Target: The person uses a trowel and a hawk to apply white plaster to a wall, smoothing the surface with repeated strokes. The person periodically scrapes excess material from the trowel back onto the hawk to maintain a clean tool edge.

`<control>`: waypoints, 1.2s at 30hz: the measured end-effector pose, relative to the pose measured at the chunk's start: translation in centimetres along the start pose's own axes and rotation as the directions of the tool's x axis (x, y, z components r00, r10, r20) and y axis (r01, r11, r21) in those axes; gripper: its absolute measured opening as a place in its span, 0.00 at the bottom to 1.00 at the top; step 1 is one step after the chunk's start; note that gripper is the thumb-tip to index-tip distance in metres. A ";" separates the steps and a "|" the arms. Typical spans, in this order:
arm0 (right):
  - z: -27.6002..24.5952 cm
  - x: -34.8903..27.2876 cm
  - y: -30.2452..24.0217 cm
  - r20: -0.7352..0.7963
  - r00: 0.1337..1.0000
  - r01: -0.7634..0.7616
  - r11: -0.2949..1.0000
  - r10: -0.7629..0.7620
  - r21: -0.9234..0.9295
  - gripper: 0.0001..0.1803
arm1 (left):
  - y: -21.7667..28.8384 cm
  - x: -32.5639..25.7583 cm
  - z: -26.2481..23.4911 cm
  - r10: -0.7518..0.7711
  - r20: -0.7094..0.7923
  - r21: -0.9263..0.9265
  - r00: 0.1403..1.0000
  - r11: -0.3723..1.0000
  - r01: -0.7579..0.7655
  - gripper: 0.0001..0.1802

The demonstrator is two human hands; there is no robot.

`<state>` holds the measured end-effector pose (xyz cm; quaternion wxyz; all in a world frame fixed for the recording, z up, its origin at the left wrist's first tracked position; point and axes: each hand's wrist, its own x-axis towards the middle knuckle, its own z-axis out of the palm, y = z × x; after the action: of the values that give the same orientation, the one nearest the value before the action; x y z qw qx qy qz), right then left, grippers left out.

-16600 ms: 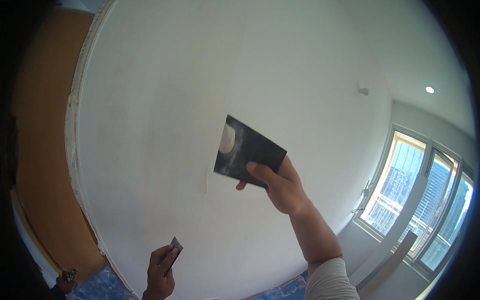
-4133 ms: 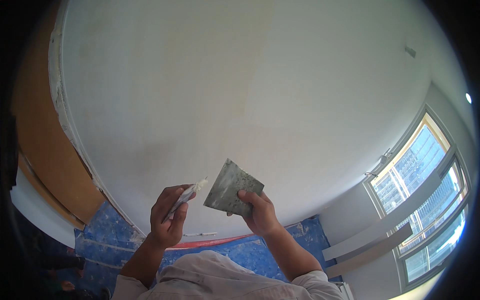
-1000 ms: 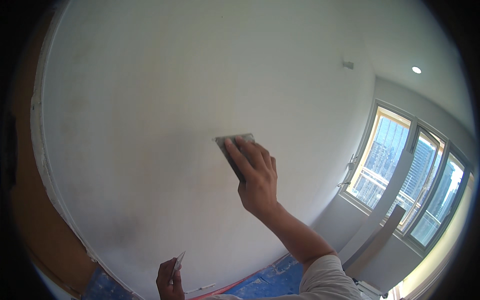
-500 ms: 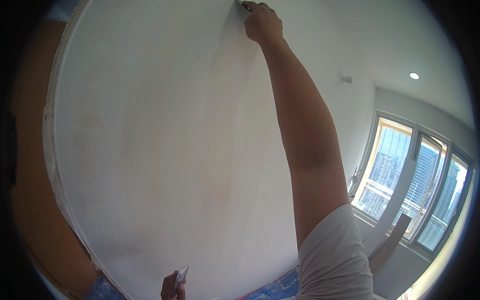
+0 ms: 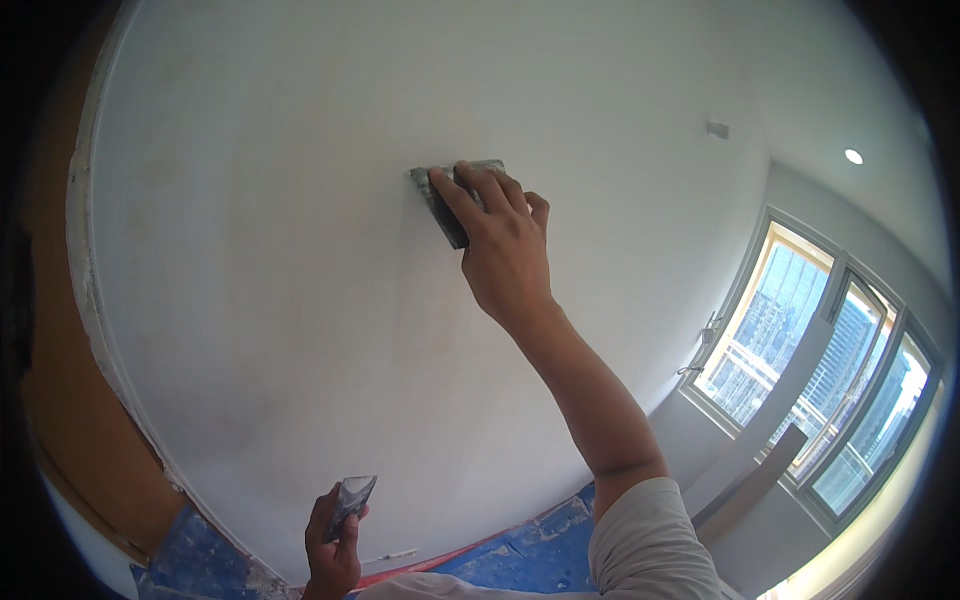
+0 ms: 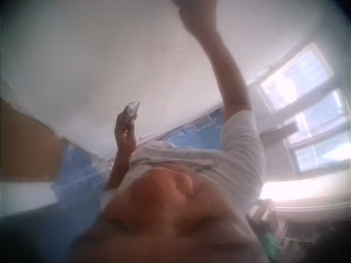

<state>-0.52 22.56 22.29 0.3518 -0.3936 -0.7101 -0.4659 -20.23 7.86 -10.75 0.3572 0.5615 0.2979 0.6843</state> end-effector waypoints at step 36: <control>-3.7 -22.4 -4.6 0.633 0.757 -0.654 0.214 0.164 0.726 0.19 | 3.3 4.3 0.7 -0.332 0.429 -0.825 0.840 0.235 0.514 0.31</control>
<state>5.80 12.74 2.24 0.4588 -0.3910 -0.7630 0.2335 -20.55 9.50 -5.53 0.8011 0.2154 -0.0251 0.5578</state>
